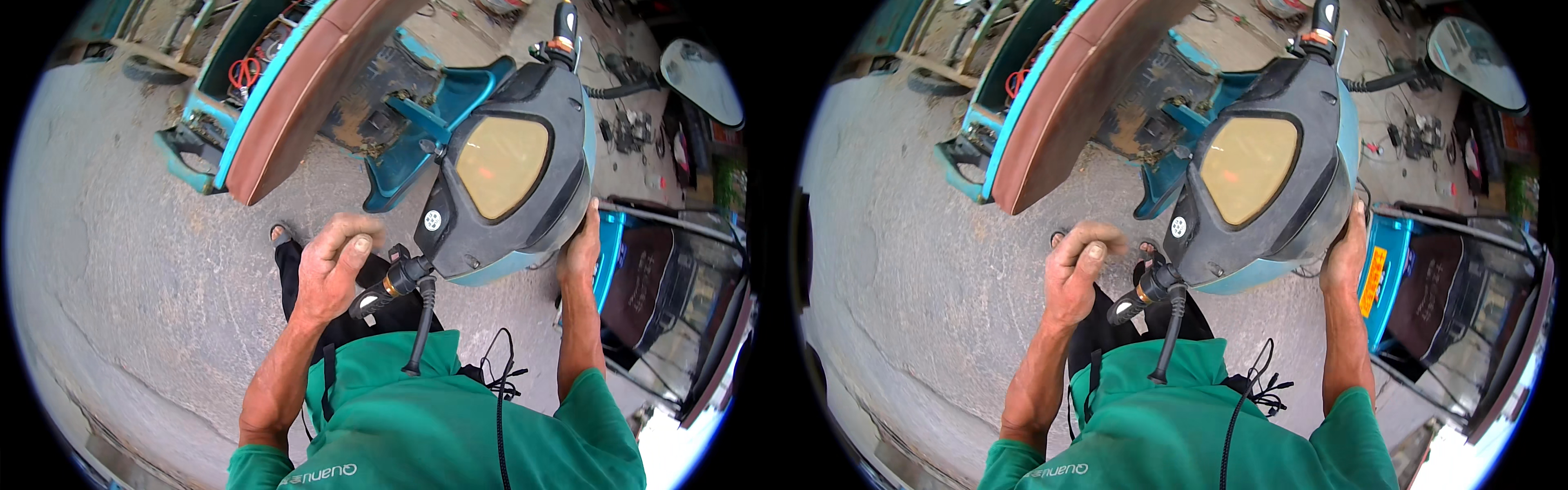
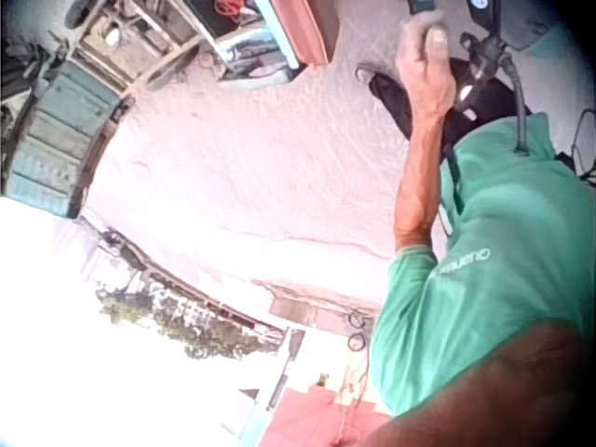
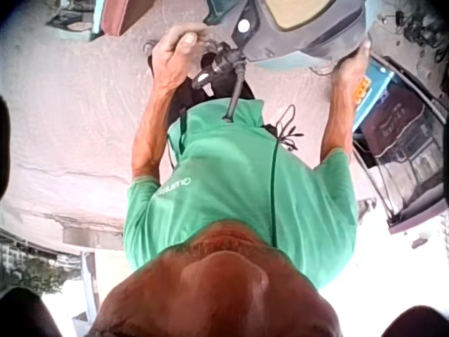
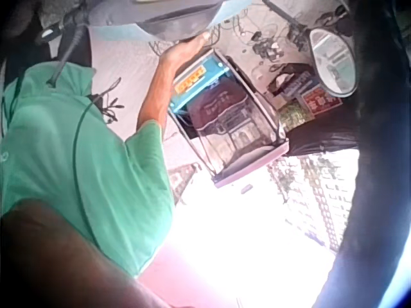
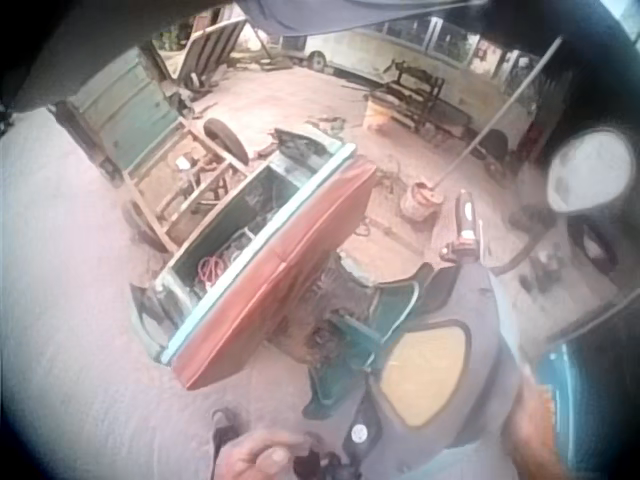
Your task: The person strips the insulation off a black wire using pliers, twists the exposed strands, and connects the wire to the electrical system of a teal three-wheeled vehicle. The person then tests the vehicle's controls and inspects the battery compartment.
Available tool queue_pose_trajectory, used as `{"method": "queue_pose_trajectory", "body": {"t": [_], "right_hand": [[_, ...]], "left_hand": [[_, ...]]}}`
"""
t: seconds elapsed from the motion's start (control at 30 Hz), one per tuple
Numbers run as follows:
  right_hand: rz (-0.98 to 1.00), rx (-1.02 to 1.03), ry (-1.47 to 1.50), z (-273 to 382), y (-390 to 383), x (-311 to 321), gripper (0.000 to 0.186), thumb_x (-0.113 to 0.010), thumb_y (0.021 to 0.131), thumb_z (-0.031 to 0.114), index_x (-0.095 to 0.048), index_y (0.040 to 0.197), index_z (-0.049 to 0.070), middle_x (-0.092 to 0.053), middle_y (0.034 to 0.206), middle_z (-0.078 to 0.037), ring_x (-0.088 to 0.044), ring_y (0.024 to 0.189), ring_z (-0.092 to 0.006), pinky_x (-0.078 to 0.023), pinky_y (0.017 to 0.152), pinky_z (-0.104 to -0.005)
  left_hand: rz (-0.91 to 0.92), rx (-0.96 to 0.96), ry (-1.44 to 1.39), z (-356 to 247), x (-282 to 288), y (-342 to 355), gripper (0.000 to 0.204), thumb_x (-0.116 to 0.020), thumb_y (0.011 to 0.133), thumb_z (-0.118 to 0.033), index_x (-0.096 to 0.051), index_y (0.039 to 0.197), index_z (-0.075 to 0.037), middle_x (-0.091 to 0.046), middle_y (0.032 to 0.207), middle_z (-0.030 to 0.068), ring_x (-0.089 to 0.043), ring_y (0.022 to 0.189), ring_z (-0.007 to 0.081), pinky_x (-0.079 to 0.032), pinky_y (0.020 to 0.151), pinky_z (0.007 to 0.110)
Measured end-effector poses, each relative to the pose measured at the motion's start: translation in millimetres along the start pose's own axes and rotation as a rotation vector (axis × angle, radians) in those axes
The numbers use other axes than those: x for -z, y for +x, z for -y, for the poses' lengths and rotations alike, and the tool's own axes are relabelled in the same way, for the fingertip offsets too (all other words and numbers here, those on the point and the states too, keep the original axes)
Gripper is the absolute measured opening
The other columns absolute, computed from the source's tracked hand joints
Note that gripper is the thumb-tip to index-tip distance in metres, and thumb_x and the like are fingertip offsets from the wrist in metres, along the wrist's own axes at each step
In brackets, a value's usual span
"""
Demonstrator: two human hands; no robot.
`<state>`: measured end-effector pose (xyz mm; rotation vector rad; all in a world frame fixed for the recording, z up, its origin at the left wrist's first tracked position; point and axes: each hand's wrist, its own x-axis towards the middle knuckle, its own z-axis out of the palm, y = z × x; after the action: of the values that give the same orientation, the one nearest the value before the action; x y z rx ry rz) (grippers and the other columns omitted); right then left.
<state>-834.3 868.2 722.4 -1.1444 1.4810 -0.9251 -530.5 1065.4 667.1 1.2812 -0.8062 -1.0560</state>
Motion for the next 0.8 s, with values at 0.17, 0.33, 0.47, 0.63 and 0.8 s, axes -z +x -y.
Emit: {"method": "queue_pose_trajectory", "body": {"t": [0.17, 0.33, 0.47, 0.63, 0.8], "right_hand": [[-0.191, 0.040, -0.126, -1.4, -54.8, -28.0, 0.062, -0.034, 0.103, 0.045, -0.037, 0.145, -0.001, -0.046, 0.143, -0.012, -0.042, 0.133, -0.0234, -0.031, 0.111, -0.0381], [-0.236, -0.326, 0.139, -73.0, -147.3, -26.8, 0.058, -0.045, 0.098, 0.049, -0.050, 0.132, 0.002, -0.057, 0.130, -0.015, -0.052, 0.120, -0.0260, -0.040, 0.101, -0.0440], [-0.111, -0.609, 0.085, -120.3, -216.9, -74.9, 0.046, -0.056, 0.095, 0.032, -0.052, 0.127, -0.001, -0.063, 0.119, -0.014, -0.062, 0.105, -0.0242, -0.049, 0.088, -0.0355], [0.302, -0.496, 0.156, -107.9, -225.3, -111.9, 0.065, -0.063, 0.091, 0.033, -0.040, 0.139, -0.004, -0.055, 0.130, -0.019, -0.054, 0.121, -0.0298, -0.044, 0.100, -0.0434], [0.300, -0.477, 0.317, -118.2, -208.1, -140.3, 0.060, -0.065, 0.089, 0.024, -0.040, 0.138, 0.000, -0.057, 0.125, -0.016, -0.055, 0.117, -0.0278, -0.041, 0.104, -0.0464]], "left_hand": [[0.181, -0.059, -0.201, -0.6, 17.8, 53.1, 0.036, -0.052, 0.098, -0.030, -0.065, 0.106, 0.003, -0.063, 0.096, 0.0106, -0.060, 0.089, 0.0174, -0.047, 0.081, 0.031], [0.370, 0.037, -0.218, 0.0, 41.8, 88.7, 0.035, -0.051, 0.099, -0.027, -0.064, 0.107, 0.004, -0.065, 0.098, 0.0121, -0.062, 0.090, 0.0191, -0.049, 0.083, 0.034], [0.435, 0.144, -0.046, 16.4, 44.8, 113.1, 0.033, -0.053, 0.099, -0.025, -0.063, 0.110, 0.004, -0.066, 0.100, 0.0126, -0.063, 0.092, 0.0190, -0.050, 0.085, 0.033], [0.435, 0.066, 0.185, 43.7, 5.1, 158.6, 0.038, -0.057, 0.094, -0.026, -0.059, 0.117, 0.003, -0.064, 0.101, 0.0168, -0.063, 0.085, 0.0229, -0.050, 0.077, 0.035], [0.493, 0.351, 0.241, 48.2, -30.1, 187.9, 0.042, -0.061, 0.089, -0.025, -0.059, 0.119, 0.004, -0.065, 0.078, 0.0138, -0.064, 0.077, 0.0233, -0.050, 0.071, 0.035]]}}
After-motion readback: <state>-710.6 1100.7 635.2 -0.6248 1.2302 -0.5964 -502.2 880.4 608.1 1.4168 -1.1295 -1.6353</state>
